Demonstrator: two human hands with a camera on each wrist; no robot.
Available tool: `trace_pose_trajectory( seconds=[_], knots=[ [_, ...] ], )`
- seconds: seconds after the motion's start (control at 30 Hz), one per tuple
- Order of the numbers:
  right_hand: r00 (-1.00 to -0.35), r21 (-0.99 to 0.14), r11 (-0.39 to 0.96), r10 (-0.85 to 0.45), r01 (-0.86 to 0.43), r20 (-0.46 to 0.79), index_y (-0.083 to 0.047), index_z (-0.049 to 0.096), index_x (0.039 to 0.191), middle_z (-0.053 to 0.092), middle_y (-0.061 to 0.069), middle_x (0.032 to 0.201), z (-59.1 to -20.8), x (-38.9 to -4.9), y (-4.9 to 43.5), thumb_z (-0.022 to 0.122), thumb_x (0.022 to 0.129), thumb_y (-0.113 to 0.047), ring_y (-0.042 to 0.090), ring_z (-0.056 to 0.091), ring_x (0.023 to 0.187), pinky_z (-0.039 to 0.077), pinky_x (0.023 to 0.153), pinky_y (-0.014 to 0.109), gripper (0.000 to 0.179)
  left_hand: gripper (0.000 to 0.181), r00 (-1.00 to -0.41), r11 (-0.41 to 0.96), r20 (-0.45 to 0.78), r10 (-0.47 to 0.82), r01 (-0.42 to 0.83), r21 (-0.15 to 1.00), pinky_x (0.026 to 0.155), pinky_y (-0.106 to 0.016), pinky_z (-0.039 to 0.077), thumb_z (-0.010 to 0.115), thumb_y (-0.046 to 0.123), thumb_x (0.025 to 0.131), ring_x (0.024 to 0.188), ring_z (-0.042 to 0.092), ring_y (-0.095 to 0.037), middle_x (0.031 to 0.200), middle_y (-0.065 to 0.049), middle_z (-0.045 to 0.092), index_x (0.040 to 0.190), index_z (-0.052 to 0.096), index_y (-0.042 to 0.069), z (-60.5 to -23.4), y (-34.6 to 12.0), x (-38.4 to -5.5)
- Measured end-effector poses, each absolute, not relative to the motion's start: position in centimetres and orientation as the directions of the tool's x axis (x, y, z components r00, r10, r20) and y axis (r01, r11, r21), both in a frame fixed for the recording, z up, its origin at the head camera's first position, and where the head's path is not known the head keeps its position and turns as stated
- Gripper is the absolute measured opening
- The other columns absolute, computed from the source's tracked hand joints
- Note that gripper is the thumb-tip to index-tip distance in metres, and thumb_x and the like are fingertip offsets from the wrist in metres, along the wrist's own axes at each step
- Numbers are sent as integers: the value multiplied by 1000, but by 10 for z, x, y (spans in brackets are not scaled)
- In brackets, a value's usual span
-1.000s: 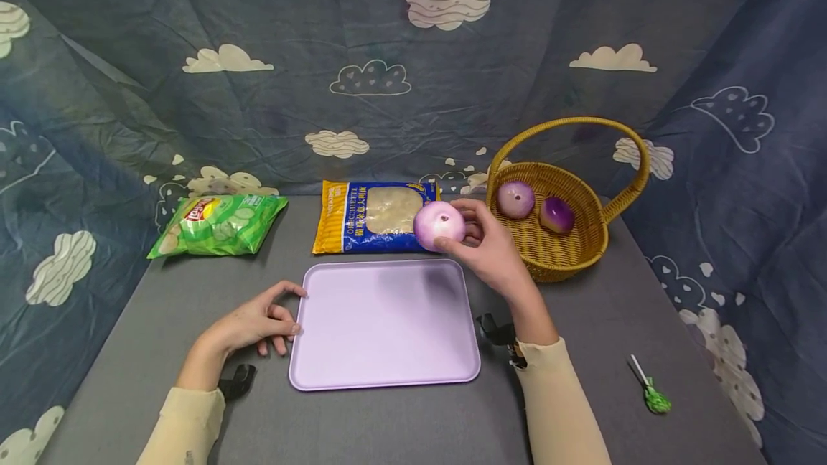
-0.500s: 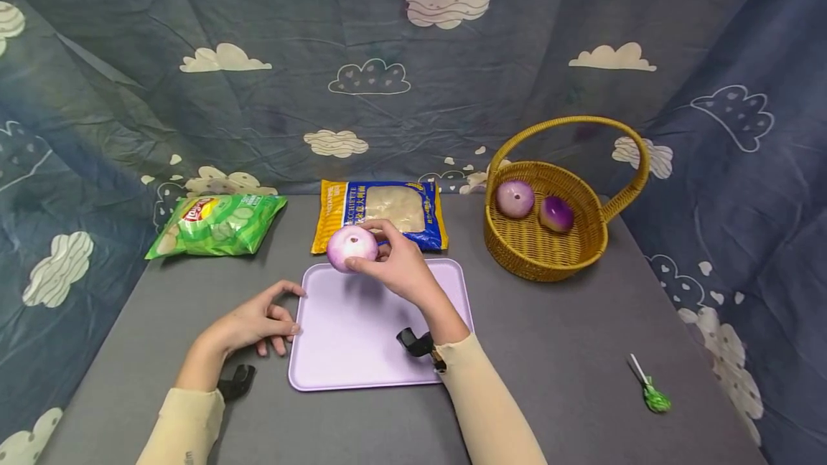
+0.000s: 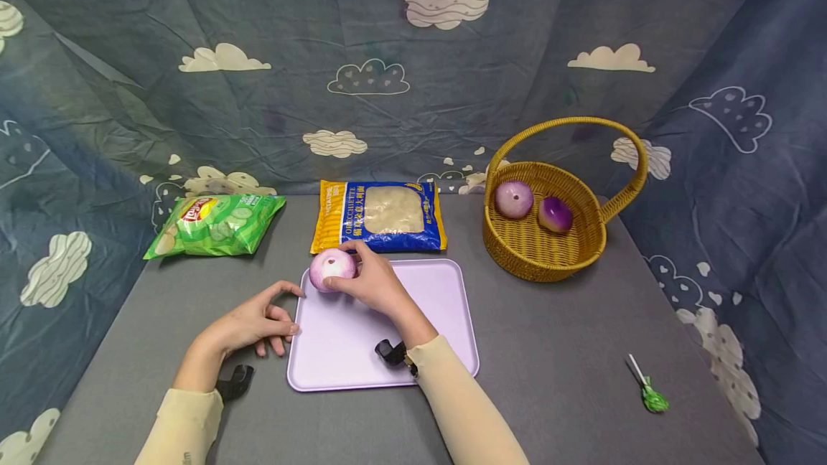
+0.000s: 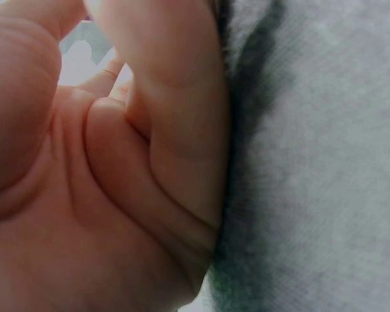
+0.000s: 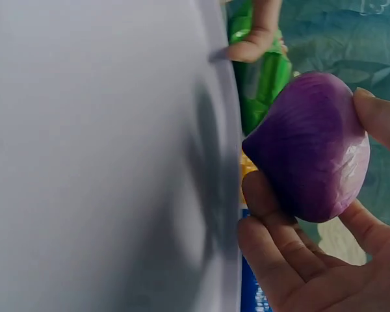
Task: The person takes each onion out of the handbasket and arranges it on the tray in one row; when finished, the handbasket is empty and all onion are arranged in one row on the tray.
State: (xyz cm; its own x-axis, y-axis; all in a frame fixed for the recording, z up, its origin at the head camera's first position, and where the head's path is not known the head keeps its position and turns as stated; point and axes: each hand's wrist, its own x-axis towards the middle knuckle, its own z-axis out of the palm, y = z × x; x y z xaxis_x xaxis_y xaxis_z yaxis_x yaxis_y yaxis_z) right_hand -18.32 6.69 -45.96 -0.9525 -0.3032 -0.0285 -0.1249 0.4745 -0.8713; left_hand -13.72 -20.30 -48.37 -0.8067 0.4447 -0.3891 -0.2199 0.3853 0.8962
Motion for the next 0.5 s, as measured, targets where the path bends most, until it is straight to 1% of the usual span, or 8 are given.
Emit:
trace_pose_trajectory(
  seconds=[0.13,0.23,0.33,0.43,0.5],
  knots=[
    [-950,-850,509,-309,-137,-32,-19,59,139,75,10,114,-468,-183,64,89,85,-36,20,69,100,56,89,38,63,63,-807,378,-380,452,-213,901,45,-26,49,77,15,97,59,72,-16,80,-2,74,147,39,11,-484,-203,-137],
    [-950,-833,532,-311,-152,-26,-19,59,139,74,9,111,-470,-182,62,88,86,-38,19,65,95,54,87,37,64,63,-808,378,-378,452,-211,902,45,-26,49,77,15,97,59,73,-16,80,-2,75,147,39,11,-484,-203,-137],
    [-948,-821,543,-318,-179,-4,-18,59,143,73,11,121,-472,-180,59,87,87,-39,22,65,99,55,89,39,66,64,-807,381,-382,451,-213,900,45,-26,49,77,16,97,60,73,-16,80,-2,75,148,39,11,-484,-203,-137],
    [-942,-805,553,-334,-215,22,-17,57,147,69,12,137,-473,-179,57,86,88,-42,26,67,112,55,98,44,71,63,-806,386,-388,447,-218,897,45,-26,49,77,16,98,60,73,-16,80,-3,74,148,38,11,-484,-203,-137],
    [-938,-790,565,-345,-237,35,-17,56,149,67,13,143,-473,-178,55,85,88,-44,27,66,120,54,103,46,73,63,-805,389,-391,446,-220,895,45,-26,49,77,16,98,60,73,-16,80,-3,74,147,38,12,-483,-203,-138]
  ],
)
